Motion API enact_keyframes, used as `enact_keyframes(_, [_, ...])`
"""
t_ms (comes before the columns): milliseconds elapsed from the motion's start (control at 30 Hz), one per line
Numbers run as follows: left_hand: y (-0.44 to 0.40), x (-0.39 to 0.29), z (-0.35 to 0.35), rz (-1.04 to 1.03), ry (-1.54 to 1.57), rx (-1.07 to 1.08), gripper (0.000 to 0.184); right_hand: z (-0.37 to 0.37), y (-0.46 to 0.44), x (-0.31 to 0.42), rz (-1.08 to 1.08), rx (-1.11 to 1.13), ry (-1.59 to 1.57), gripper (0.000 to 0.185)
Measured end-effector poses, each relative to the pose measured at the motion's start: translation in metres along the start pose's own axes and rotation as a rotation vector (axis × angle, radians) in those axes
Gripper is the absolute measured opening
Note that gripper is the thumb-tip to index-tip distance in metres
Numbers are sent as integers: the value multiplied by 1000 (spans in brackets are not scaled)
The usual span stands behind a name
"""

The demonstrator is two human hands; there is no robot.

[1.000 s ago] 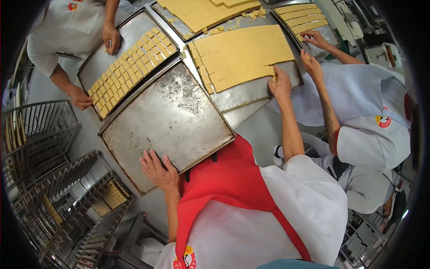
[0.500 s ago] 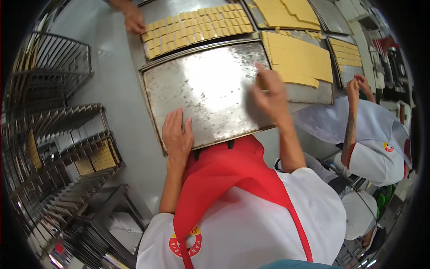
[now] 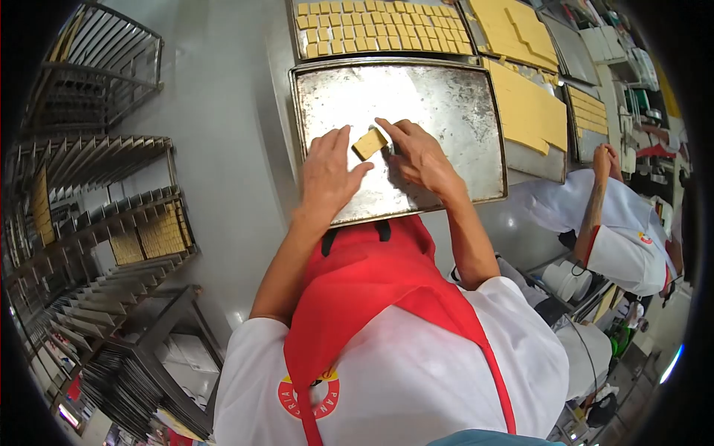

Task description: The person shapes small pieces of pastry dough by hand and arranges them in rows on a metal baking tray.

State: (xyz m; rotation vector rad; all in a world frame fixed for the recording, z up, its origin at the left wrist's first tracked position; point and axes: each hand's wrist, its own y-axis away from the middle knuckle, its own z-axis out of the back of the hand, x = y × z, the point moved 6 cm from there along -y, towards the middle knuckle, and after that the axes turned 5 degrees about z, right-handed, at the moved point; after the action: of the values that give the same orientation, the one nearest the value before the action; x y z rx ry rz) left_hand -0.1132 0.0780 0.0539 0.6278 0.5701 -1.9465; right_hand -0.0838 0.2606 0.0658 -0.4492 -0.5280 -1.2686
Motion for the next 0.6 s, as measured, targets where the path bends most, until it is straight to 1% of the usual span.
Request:
enact_keyframes(67, [-10, -6, -12, -8, -6, -24, 63, -12, -8, -1, 23, 5, 44, 66])
enact_keyframes(133, [-17, -8, -28, -45, -36, 54, 54, -23, -14, -12, 27, 7, 74, 64])
enact_keyframes(167, [-16, -8, -34, -95, -4, -24, 45, -26, -15, -17, 25, 1, 103, 63])
enact_keyframes(300, [-5, -10, -29, -64, -5, -8, 41, -18, -5, -18, -28, -31, 87, 56])
enact_keyframes(333, [-1, -10, -24, -63, -9, -8, 41, -15, -1, -24, -75, -140, -12, 53])
enact_keyframes(367, [4, -11, -21, -71, 3, 36, 42, -11, 3, -31, -125, -249, -111, 49])
enact_keyframes(400, [7, -11, -19, -79, 17, 82, 43, -6, 0, -32, -127, -250, -111, 49])
enact_keyframes(433, [7, -11, -18, -62, 20, 167, 41, -9, -1, -46, -313, -242, -568, 47])
enact_keyframes(467, [5, -9, -17, -62, 19, 172, 41, -17, 0, -51, -493, -225, -1028, 45])
enact_keyframes(500, [1, -8, -14, -57, 72, 179, 39, -16, -4, -46, -468, -260, -1241, 48])
enact_keyframes(567, [-9, -9, -9, -48, 117, 188, 37, -16, -14, -44, -445, -254, -1246, 50])
enact_keyframes(600, [-21, -4, -2, 140, 247, 182, 34, -16, -21, -42, -420, -250, -1245, 51])
